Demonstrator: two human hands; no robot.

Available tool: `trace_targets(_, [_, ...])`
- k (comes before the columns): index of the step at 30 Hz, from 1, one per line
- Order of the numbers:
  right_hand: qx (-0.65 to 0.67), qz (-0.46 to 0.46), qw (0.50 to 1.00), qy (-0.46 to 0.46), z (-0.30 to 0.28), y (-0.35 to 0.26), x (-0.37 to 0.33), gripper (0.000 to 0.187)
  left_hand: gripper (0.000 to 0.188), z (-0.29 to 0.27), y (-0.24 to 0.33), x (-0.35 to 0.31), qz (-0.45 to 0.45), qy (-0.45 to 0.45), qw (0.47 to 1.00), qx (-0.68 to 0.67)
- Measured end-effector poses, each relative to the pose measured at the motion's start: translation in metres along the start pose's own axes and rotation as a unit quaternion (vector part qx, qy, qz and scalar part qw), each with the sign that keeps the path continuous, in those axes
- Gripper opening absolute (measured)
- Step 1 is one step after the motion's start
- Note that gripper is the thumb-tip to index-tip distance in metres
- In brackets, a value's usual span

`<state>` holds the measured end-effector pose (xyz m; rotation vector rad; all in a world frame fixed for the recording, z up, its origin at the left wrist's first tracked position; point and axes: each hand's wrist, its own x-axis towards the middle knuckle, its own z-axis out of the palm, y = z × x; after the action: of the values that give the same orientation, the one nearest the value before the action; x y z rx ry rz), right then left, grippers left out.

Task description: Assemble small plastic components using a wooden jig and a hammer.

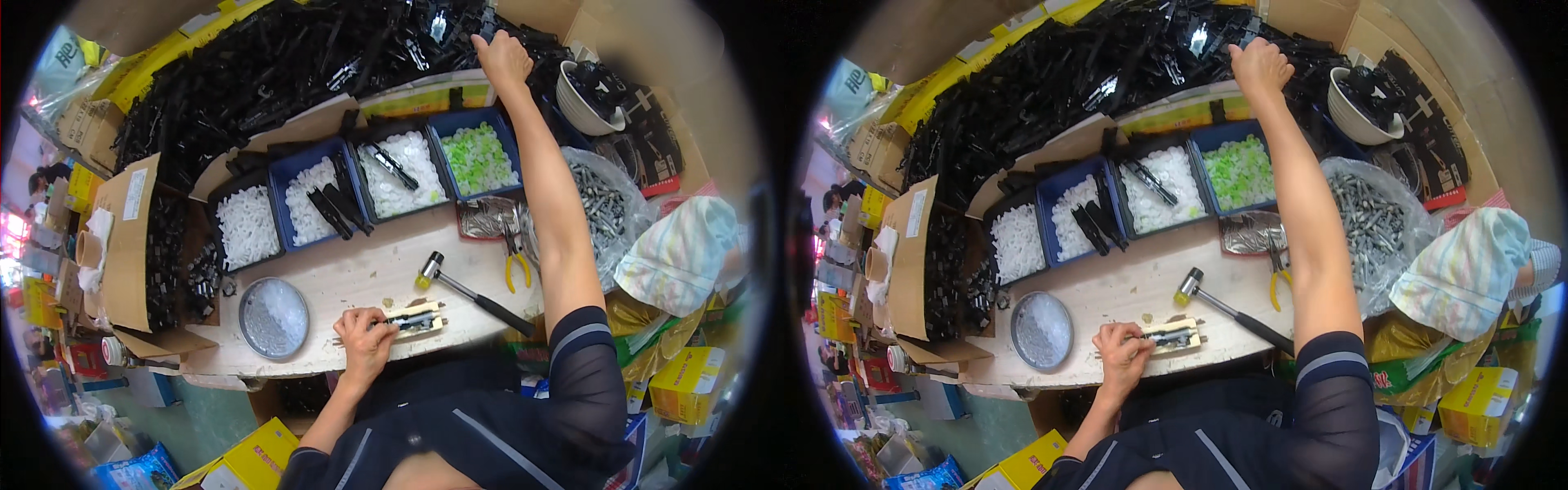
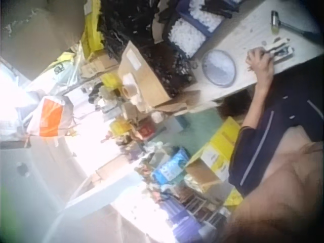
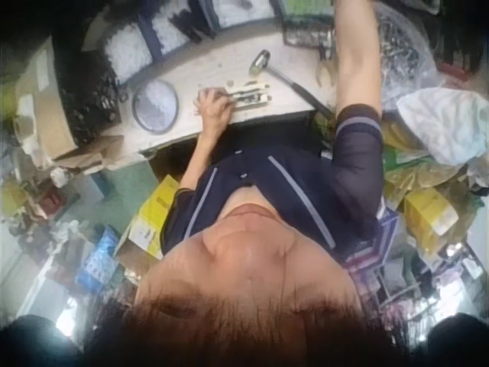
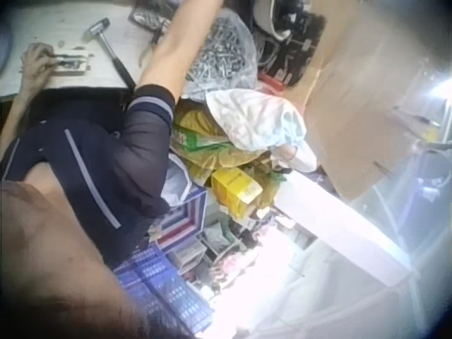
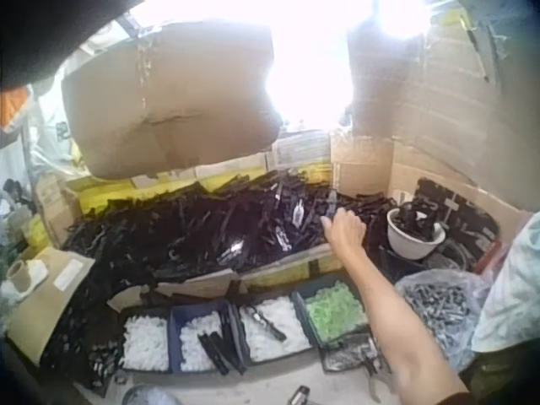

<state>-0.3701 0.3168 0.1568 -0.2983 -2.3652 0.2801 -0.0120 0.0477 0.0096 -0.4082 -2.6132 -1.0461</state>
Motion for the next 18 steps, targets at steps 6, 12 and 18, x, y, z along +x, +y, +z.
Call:
trace_targets(6, [0.004, 0.015, 0.991, -0.133, 0.016, -0.032, 0.006, 0.034, 0.012, 0.000, 0.002, -0.007, -0.001, -0.001, 1.000, -0.004])
trace_targets(12, [0.391, -0.011, 0.919, 0.054, 0.032, 0.023, 0.027, 0.033, 0.009, 0.000, 0.003, -0.011, -0.010, -0.007, 1.000, -0.009])
trace_targets(18, [0.468, -0.127, 0.853, -0.196, -0.096, -0.009, -0.107, 0.028, 0.024, -0.001, -0.001, -0.011, -0.016, 0.032, 0.999, -0.010])
